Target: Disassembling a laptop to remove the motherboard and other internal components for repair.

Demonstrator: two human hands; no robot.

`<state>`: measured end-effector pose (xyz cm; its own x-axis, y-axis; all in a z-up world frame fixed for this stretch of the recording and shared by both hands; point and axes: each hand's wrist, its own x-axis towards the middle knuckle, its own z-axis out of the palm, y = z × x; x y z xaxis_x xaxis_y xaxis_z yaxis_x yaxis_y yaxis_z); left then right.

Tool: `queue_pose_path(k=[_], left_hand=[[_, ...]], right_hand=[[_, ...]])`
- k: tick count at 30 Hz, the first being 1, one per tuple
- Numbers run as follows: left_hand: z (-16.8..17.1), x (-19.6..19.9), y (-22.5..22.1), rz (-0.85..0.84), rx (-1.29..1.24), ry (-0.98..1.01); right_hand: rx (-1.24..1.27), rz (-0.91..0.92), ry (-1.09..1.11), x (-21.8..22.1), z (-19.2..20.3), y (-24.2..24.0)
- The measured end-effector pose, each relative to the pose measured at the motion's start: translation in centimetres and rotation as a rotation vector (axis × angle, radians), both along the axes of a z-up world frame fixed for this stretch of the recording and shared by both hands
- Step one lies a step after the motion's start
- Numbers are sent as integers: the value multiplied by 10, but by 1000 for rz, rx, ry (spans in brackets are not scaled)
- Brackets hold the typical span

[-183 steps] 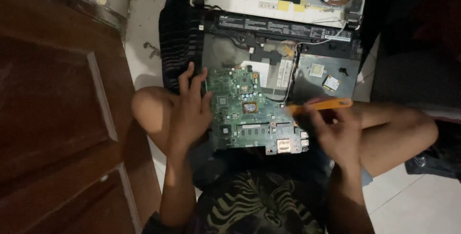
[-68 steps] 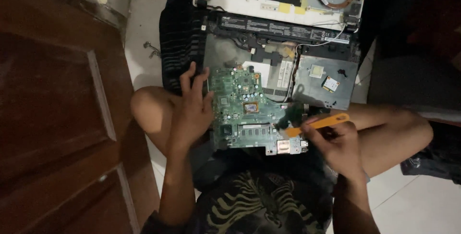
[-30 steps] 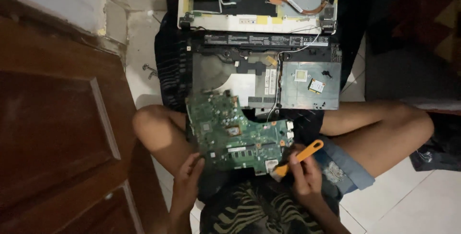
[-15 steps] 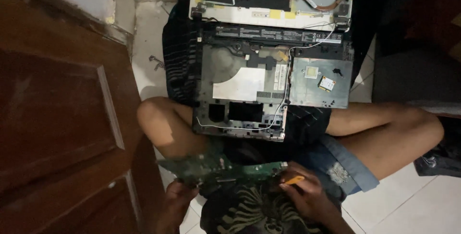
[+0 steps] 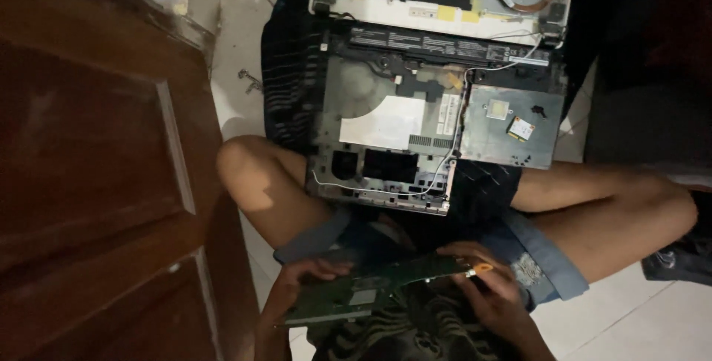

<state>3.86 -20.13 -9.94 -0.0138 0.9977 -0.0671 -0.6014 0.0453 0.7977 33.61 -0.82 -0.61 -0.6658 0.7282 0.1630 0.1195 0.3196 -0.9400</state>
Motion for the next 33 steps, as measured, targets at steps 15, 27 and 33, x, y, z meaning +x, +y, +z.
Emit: queue_pose_path(k=[15, 27, 33], left_hand=[[-11, 6, 3, 110, -239, 1], [-25, 8, 2, 149, -451, -9], [-13, -1, 11, 96, -402, 42]], right_hand=[[-119, 50, -297, 1, -16, 8], [-128, 62, -395, -4, -21, 13], [-202, 72, -424, -6, -21, 14]])
